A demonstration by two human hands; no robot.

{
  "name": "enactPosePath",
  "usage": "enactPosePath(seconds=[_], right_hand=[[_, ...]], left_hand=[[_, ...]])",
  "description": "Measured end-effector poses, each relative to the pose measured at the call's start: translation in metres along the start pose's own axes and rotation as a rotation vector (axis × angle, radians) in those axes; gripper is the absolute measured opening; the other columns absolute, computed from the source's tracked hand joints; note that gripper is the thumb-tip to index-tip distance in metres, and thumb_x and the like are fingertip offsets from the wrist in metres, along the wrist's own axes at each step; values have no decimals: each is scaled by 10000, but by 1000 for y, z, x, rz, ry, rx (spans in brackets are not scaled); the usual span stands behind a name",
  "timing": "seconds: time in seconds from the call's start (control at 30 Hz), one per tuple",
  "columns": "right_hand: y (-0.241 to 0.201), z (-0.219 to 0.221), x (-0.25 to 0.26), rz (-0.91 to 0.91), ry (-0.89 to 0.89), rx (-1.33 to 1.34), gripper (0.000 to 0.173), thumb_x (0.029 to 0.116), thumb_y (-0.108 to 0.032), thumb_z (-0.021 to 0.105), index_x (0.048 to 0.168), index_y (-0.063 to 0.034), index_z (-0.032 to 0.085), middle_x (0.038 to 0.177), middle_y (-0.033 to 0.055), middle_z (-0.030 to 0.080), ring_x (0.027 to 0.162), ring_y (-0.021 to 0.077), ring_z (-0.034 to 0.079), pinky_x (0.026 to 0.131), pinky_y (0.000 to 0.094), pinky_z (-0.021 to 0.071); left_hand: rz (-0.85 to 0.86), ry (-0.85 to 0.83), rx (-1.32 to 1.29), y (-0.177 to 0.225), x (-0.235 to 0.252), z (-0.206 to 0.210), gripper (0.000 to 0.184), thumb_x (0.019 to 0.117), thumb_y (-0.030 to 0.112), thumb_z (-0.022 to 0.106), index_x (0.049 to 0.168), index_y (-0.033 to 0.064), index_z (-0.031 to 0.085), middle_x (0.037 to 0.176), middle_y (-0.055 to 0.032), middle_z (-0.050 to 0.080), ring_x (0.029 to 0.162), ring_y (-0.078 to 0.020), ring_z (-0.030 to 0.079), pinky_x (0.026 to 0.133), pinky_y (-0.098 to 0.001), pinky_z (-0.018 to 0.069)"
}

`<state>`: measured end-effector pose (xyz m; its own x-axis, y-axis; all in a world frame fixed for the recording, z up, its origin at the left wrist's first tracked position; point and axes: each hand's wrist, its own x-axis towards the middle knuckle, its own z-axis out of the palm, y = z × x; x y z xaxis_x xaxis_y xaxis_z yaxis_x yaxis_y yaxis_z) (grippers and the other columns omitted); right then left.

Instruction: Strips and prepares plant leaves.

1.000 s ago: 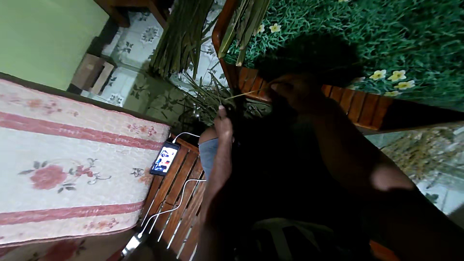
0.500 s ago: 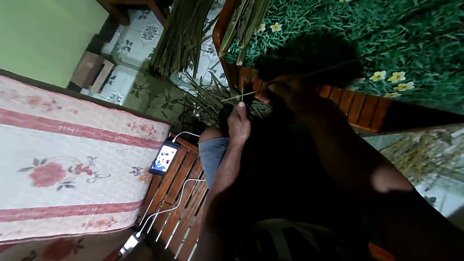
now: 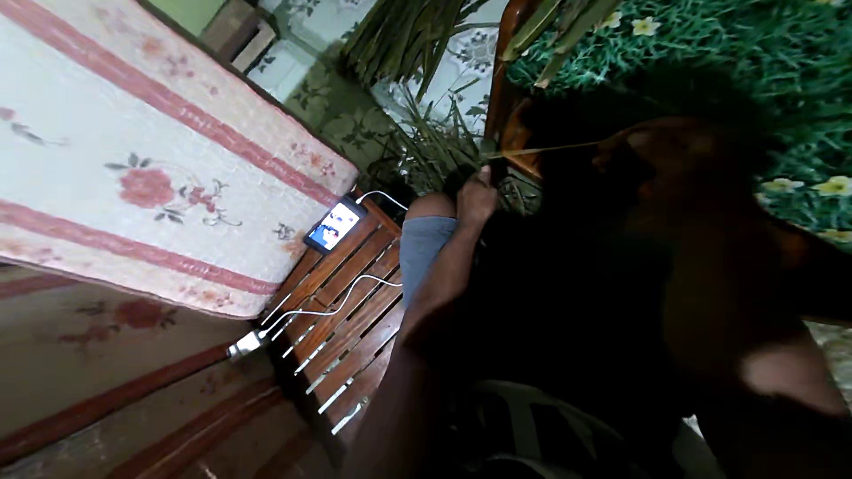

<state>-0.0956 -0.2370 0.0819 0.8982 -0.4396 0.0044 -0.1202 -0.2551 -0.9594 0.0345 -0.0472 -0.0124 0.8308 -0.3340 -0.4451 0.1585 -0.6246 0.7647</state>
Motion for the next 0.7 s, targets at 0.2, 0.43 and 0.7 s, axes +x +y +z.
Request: enactPosePath(seconds=[0.2, 0.43, 0.7], right_hand=[[8, -11, 6, 75, -93, -323, 359, 1089, -273, 432, 1281, -25, 608, 1159, 149, 694, 986, 206, 688, 895, 449, 562], [8, 8, 8, 7, -294, -453, 398, 1105, -182, 407, 1457, 4, 411, 1127, 260, 646, 973, 381, 663, 858, 580, 539], [-7, 18, 13, 16, -281, -374, 395, 1112, -248, 415, 1322, 34, 594, 1100, 214, 678, 922, 267, 675, 854, 466, 566]], left_hand=[[10, 38, -232, -2, 2, 3, 604, 1115, 485, 278, 1341, 30, 606, 1309, -238, 631, 1257, -373, 586, 1053, -609, 456], [344, -17, -375, 45, -29, -12, 340, 1106, 283, 442, 1159, -12, 601, 864, -114, 618, 701, -189, 599, 667, -376, 548], [595, -484, -357, 91, -28, -39, 277, 1059, 133, 535, 1263, -39, 613, 937, -104, 660, 697, -99, 579, 613, -258, 514]])
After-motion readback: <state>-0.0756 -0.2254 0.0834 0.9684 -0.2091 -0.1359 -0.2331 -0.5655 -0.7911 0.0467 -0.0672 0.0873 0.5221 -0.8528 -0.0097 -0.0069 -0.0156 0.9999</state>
